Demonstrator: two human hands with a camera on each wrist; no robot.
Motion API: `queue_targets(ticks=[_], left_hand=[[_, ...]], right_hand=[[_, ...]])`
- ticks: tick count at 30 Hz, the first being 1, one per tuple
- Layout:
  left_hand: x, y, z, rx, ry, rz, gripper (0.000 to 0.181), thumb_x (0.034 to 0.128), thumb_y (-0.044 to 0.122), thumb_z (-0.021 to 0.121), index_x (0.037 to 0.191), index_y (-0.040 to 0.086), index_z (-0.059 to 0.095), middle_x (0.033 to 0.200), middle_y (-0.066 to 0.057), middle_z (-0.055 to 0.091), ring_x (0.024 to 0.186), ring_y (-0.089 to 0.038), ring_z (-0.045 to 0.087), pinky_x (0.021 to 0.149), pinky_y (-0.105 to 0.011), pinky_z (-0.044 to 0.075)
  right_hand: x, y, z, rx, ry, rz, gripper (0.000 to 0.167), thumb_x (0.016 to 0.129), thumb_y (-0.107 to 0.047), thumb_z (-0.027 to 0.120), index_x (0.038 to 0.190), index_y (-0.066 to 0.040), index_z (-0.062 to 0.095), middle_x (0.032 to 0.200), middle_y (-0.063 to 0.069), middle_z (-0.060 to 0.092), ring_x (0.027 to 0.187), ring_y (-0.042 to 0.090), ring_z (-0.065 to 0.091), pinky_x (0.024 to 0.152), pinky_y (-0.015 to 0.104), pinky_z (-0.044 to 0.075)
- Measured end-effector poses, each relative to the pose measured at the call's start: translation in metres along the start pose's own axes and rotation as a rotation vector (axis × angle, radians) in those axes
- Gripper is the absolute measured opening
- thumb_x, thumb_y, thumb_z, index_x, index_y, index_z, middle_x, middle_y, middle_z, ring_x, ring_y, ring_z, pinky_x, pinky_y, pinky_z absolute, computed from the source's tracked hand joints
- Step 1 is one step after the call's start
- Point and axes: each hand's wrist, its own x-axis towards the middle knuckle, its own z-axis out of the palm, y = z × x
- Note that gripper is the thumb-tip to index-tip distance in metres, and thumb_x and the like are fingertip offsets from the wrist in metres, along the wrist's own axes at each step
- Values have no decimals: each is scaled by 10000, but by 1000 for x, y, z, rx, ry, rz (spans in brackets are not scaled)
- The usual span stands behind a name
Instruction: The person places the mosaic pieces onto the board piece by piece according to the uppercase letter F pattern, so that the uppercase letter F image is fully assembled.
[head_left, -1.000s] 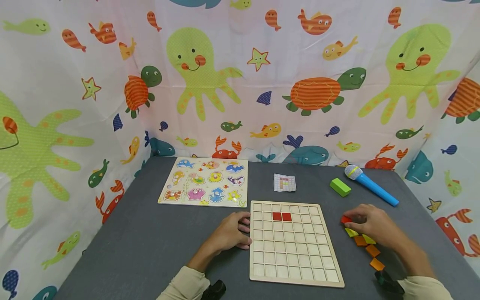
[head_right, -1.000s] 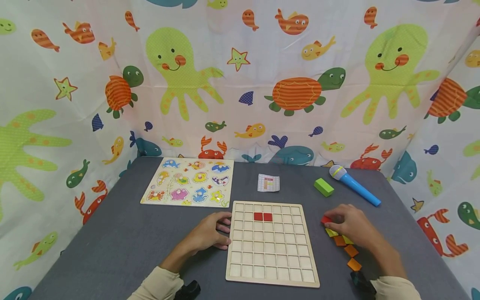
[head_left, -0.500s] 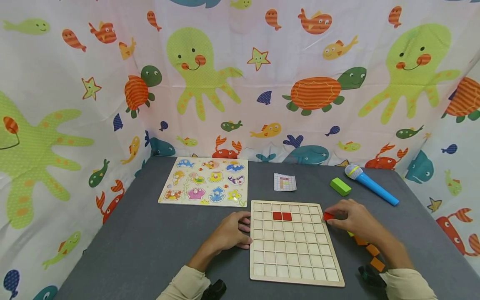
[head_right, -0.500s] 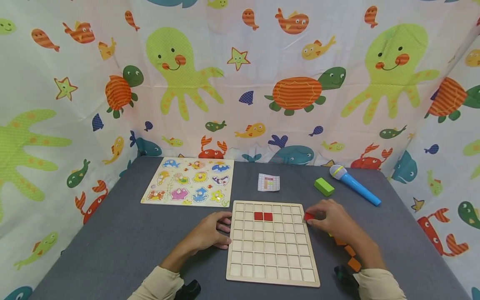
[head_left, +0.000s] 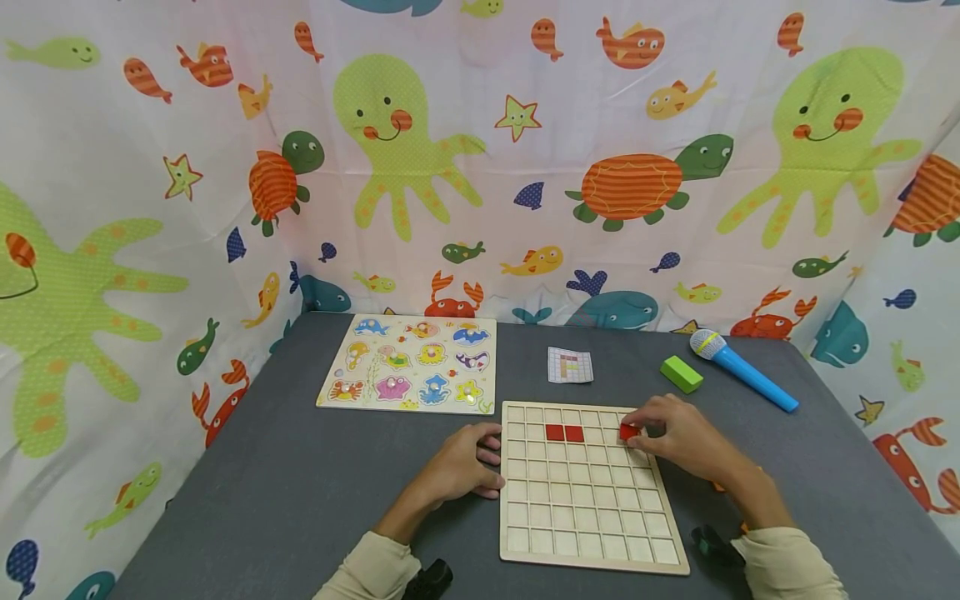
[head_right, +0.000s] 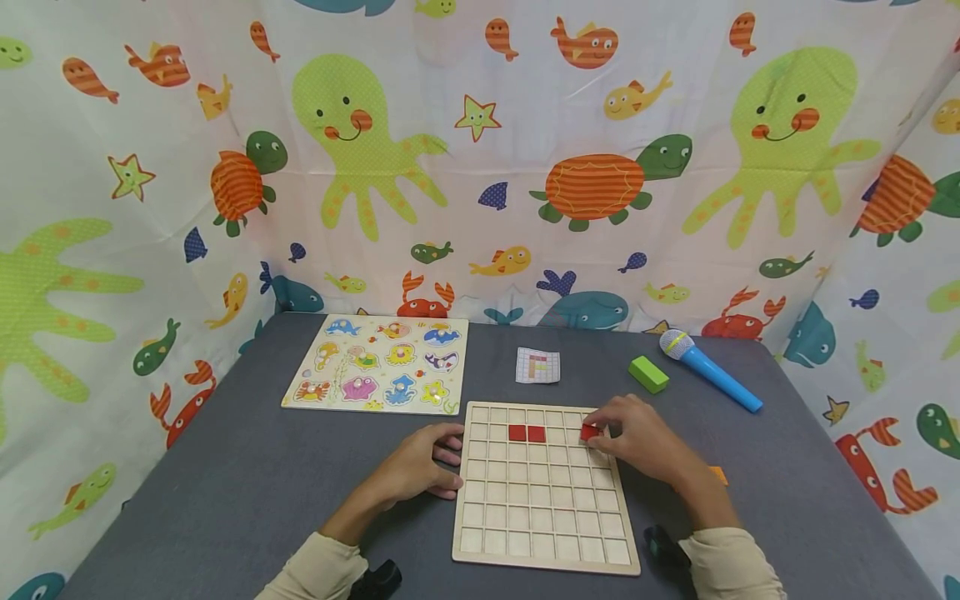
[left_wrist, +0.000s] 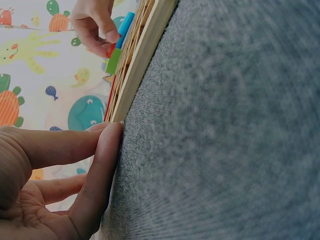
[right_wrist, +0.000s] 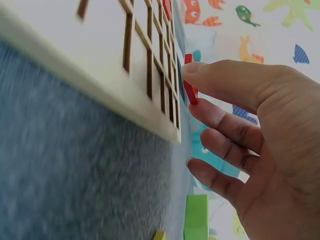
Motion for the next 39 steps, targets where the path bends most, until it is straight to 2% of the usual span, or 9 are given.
queue_targets(ticks=[6, 16, 24, 39], left_hand=[[0, 1, 0, -7, 5, -3, 810, 779, -214, 798, 1512, -35, 504, 1259, -173, 565, 1037, -250, 640, 657, -376, 696], [2, -1, 1, -7, 3, -5, 815, 780, -212, 797, 1517, -27, 503, 1259, -168, 564, 1037, -257, 638, 656, -377, 696], [2, -1, 1, -8, 5, -3, 817, 776, -214, 798, 1515, -21, 507, 1250, -157, 565, 1035, -254, 635, 649, -377, 695], [1, -1, 1, 3, 1, 2, 798, 789, -209, 792, 1513, -34, 503, 1251, -167, 559, 1043, -268, 636, 655, -373, 695]], right_hand=[[8, -9, 4, 30, -2, -52, 272, 948, -272, 810, 1177, -127, 805, 1040, -21, 673, 954, 189, 547, 699, 281, 471], [19, -18, 10, 48, -39, -81, 279, 943, -280, 818, 1188, -146, 806, 1047, -14, 659, 967, 193, 547, 727, 285, 493], [25, -23, 15, 56, -60, -78, 222, 944, -241, 809, 1155, -169, 816, 1028, -28, 664, 972, 199, 534, 738, 301, 481], [32, -26, 20, 39, -97, -38, 258, 926, -225, 828, 1170, -143, 811, 1045, -11, 665, 1015, 213, 541, 776, 341, 494]])
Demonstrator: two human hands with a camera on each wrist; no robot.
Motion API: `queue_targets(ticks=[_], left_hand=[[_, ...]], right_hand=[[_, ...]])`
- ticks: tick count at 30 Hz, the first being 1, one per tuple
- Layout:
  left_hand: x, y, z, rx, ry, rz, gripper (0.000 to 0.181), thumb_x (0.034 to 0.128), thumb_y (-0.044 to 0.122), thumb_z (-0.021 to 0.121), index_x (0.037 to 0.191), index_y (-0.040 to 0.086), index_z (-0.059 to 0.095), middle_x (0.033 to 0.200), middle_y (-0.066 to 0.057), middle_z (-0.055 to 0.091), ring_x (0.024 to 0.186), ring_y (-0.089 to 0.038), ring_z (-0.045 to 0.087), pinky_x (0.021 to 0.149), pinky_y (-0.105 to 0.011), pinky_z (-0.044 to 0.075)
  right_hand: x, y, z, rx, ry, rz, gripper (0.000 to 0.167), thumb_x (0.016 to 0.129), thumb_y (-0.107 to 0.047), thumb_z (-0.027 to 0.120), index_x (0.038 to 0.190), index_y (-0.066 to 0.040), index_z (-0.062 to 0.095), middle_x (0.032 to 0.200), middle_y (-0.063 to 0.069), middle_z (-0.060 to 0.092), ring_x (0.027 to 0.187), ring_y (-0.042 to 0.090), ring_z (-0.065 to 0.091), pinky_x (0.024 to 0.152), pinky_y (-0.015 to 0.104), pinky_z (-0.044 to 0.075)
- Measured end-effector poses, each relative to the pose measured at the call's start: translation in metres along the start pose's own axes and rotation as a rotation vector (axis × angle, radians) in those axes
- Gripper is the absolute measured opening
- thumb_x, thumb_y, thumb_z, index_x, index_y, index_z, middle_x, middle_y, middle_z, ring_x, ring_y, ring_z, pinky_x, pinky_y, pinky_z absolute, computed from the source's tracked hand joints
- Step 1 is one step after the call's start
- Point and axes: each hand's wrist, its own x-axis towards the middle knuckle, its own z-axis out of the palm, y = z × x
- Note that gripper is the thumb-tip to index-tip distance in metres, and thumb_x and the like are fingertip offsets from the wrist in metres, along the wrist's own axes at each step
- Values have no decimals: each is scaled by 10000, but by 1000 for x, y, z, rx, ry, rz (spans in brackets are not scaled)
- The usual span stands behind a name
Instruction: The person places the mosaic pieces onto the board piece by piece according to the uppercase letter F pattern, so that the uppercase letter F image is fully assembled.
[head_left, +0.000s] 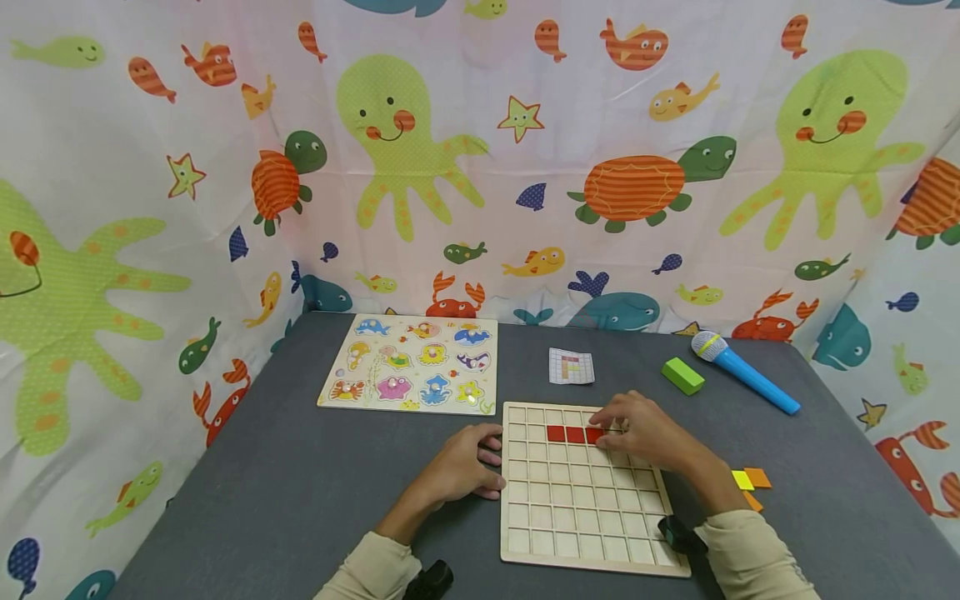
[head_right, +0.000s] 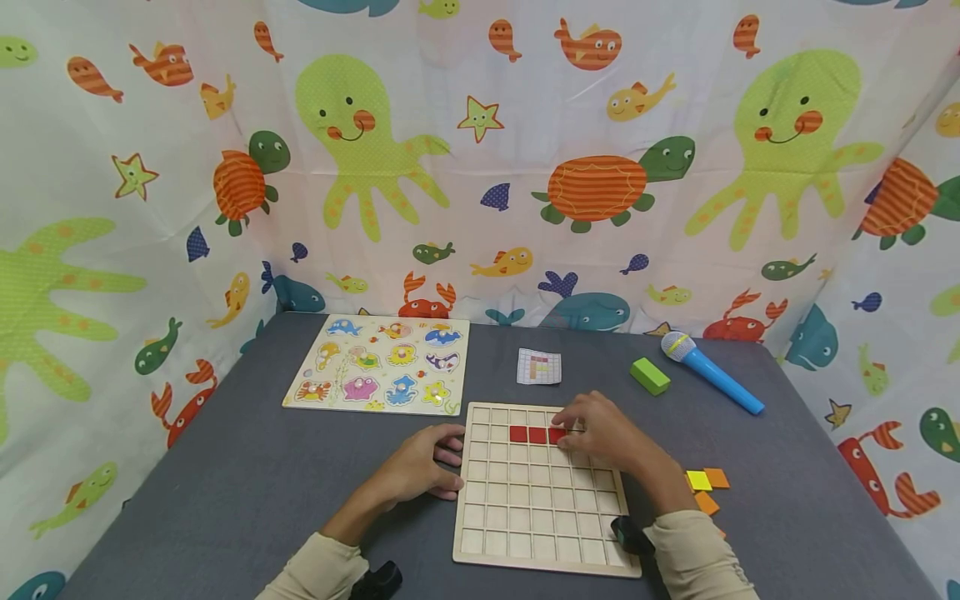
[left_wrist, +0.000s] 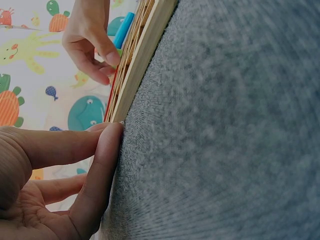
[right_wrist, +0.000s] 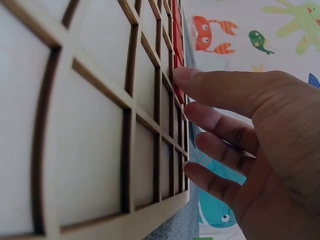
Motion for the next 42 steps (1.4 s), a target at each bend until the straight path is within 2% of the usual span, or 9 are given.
queue_targets(ticks=[9, 16, 20, 24, 27, 35, 42], left_hand=[[0, 0, 0, 3, -2, 2, 797, 791, -204, 796, 1512, -29, 506, 1250, -164, 560, 1040, -267, 638, 654, -373, 695], [0, 1, 0, -4, 2, 0, 804, 784, -211, 796, 1511, -29, 507, 1249, -165, 565, 1039, -262, 641, 650, -374, 695], [1, 0, 0, -1, 4, 1, 806, 783, -204, 801, 1513, -28, 506, 1250, -163, 565, 1038, -258, 641, 650, -375, 695], [1, -1, 0, 4, 5, 2, 804, 785, -199, 803, 1513, -28, 507, 1253, -164, 564, 1039, -259, 640, 653, -374, 695], [0, 0, 0, 5, 4, 1, 801, 785, -200, 803, 1510, -32, 509, 1253, -166, 564, 1040, -261, 640, 655, -374, 695], [-1, 1, 0, 12, 4, -1, 788, 792, -198, 799, 1507, -35, 510, 1255, -167, 564, 1044, -258, 642, 658, -370, 695], [-1, 2, 0, 8, 7, 0, 792, 793, -194, 800, 1511, -30, 508, 1260, -167, 564, 1046, -251, 639, 656, -372, 695]], right_hand=[[-1, -1, -1, 18, 6, -19, 236, 936, -171, 813, 1166, -118, 809, 1056, -17, 723, 969, 174, 568, 767, 308, 525], [-9, -4, -6, 37, 31, -48, 241, 938, -189, 816, 1161, -100, 804, 1035, -26, 720, 985, 203, 596, 773, 312, 549], [-16, -3, -10, 44, 44, -27, 261, 946, -210, 811, 1185, -108, 798, 1068, -25, 715, 1025, 214, 610, 816, 352, 567], [-23, 2, -15, 40, 54, -12, 267, 947, -210, 808, 1192, -106, 792, 1087, -15, 717, 1017, 210, 605, 797, 350, 557], [-30, 7, -18, 28, 60, -8, 274, 947, -210, 810, 1198, -103, 786, 1089, -13, 714, 993, 206, 602, 771, 336, 545], [-48, 28, -28, 5, 95, 27, 323, 929, -235, 830, 1221, -108, 775, 1150, -4, 734, 1041, 234, 677, 810, 342, 599], [-68, 41, -36, -23, 110, 94, 349, 921, -266, 840, 1231, -117, 777, 1137, -4, 744, 1034, 231, 648, 792, 327, 587]])
